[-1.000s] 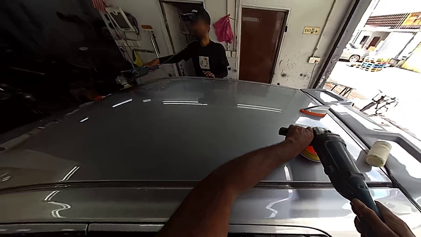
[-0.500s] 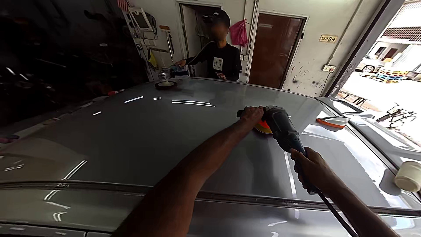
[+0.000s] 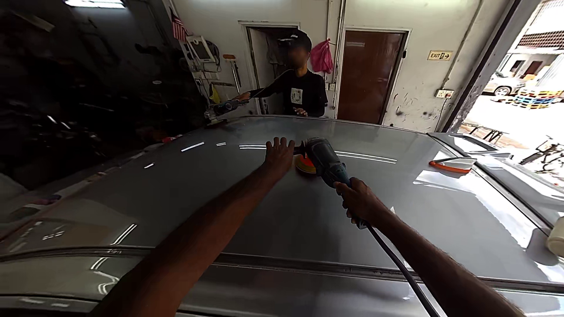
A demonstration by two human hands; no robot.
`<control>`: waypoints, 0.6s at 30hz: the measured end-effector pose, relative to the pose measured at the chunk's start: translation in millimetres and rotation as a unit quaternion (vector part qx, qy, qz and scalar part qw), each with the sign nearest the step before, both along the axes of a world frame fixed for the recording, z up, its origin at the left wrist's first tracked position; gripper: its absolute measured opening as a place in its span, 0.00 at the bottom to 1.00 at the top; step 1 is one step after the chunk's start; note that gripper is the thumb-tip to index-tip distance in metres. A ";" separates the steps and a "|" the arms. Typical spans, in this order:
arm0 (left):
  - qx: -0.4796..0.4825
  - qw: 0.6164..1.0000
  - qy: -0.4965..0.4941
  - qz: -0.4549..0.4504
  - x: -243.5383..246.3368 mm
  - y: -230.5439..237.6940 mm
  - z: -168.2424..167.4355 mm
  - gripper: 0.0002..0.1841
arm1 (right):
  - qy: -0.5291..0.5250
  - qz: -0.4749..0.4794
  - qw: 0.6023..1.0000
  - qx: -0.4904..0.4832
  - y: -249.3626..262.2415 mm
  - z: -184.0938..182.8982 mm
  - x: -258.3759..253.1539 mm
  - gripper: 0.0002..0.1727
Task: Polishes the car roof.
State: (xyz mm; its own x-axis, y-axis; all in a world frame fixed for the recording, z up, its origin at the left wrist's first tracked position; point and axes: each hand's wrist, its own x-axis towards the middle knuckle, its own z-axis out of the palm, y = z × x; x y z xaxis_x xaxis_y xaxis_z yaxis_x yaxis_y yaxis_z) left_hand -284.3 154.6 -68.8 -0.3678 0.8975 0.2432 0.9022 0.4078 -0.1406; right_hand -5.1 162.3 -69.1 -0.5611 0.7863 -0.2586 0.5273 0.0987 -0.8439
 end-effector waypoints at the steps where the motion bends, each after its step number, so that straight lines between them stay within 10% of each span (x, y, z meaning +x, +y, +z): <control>1: 0.025 0.999 0.007 -0.025 2.3 -13.9 1.5 0.36 | 0.001 -0.007 1.000 0.003 3.7 -0.8 3.1 0.25; 6: 0.172 0.971 0.019 -0.167 14.2 -116.8 -11.3 0.35 | 0.021 -0.071 0.997 -0.009 31.7 0.9 45.8 0.24; 18: 0.296 0.955 -0.018 -0.006 -38.2 -321.1 -81.5 0.34 | 0.025 -0.293 0.956 0.007 85.9 -5.8 228.0 0.24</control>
State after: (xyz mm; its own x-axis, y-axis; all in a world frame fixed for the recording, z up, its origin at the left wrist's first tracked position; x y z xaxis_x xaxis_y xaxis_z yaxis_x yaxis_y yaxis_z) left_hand -322.6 -166.5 -150.3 -0.3753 0.6109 0.6971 0.9074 0.3954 0.1421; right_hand 222.8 248.3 -74.9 -0.0343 0.9724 -0.2307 0.4553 -0.1902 -0.8698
